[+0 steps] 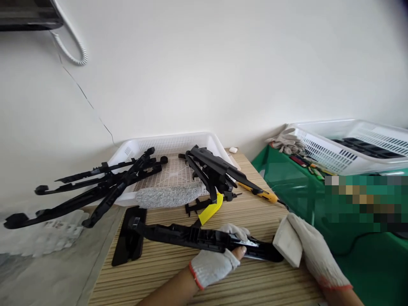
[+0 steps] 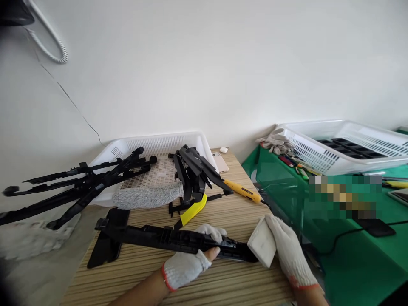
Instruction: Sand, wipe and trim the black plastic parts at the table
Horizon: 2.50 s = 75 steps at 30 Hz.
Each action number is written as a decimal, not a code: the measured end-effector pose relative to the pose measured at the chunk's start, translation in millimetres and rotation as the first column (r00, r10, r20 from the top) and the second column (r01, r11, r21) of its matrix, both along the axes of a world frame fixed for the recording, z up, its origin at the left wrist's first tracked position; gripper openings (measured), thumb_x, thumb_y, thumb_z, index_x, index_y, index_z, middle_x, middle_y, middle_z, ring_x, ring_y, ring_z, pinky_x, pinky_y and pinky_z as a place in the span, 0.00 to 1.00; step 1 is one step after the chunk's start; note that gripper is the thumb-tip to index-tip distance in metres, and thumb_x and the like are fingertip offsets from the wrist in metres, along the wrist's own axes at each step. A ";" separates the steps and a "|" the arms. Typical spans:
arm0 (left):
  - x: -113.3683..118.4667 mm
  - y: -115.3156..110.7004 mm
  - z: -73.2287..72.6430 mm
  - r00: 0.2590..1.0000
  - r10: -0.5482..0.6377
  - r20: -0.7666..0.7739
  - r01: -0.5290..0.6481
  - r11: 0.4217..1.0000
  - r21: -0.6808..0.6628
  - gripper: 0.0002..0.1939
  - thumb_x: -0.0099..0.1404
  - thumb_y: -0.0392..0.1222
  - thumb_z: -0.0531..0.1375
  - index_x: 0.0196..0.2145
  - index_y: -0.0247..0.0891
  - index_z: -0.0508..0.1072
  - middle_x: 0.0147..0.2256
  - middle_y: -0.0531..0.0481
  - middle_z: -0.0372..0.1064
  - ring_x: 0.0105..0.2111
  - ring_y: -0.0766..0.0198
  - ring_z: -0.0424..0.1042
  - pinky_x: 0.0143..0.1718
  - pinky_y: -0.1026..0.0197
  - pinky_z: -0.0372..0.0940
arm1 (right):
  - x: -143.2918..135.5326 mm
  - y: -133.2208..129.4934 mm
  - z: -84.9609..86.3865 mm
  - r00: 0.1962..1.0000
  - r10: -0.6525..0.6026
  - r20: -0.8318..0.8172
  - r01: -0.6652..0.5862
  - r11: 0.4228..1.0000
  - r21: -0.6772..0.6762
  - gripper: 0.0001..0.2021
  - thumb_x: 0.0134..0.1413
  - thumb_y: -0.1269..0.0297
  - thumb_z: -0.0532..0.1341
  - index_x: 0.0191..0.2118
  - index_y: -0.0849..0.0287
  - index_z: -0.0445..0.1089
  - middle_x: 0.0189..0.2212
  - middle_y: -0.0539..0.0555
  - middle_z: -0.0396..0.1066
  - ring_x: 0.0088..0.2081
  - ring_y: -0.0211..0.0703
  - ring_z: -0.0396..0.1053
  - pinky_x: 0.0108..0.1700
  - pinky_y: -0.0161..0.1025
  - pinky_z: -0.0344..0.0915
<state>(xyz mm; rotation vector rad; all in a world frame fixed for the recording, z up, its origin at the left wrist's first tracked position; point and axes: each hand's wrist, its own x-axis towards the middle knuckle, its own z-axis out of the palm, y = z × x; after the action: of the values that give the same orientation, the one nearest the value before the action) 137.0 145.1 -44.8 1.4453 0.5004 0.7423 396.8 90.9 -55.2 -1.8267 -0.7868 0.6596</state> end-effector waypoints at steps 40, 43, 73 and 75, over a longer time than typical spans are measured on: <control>-15.5 -10.0 13.2 0.850 0.372 -0.373 -0.356 0.928 0.114 0.11 0.58 0.52 0.64 0.32 0.43 0.72 0.35 0.46 0.78 0.47 0.49 0.77 0.58 0.46 0.68 | -23.3 89.6 33.2 0.289 0.930 0.227 -0.907 0.342 -0.247 0.19 0.63 0.49 0.60 0.30 0.60 0.74 0.25 0.48 0.68 0.29 0.36 0.62 0.32 0.35 0.53; -18.7 -10.7 8.3 0.813 0.425 -0.398 -0.392 0.905 0.165 0.12 0.57 0.55 0.64 0.29 0.45 0.71 0.33 0.47 0.78 0.46 0.49 0.78 0.56 0.48 0.70 | -18.5 92.6 29.5 0.407 0.880 0.244 -0.865 0.457 -0.205 0.19 0.64 0.50 0.58 0.29 0.60 0.72 0.25 0.48 0.67 0.29 0.37 0.62 0.32 0.35 0.53; -14.1 9.8 8.0 0.780 0.494 -0.383 -0.346 0.851 0.394 0.16 0.59 0.59 0.63 0.28 0.45 0.72 0.29 0.50 0.77 0.38 0.53 0.79 0.48 0.54 0.76 | -9.5 113.3 31.1 0.649 0.729 0.219 -0.685 0.685 -0.248 0.18 0.59 0.45 0.62 0.30 0.55 0.70 0.28 0.47 0.69 0.33 0.39 0.64 0.34 0.35 0.53; -14.9 8.7 9.6 0.776 0.496 -0.390 -0.345 0.851 0.396 0.16 0.57 0.60 0.63 0.28 0.45 0.72 0.29 0.50 0.77 0.37 0.53 0.79 0.47 0.54 0.76 | -9.1 113.3 29.2 0.651 0.726 0.222 -0.685 0.688 -0.242 0.18 0.59 0.45 0.62 0.31 0.55 0.70 0.28 0.47 0.69 0.33 0.39 0.64 0.34 0.35 0.54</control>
<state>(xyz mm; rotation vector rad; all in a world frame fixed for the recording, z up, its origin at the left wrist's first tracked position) 122.1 153.8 -35.2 1.8470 1.1772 0.8411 387.7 204.2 -26.0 -1.7274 -1.7626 0.9525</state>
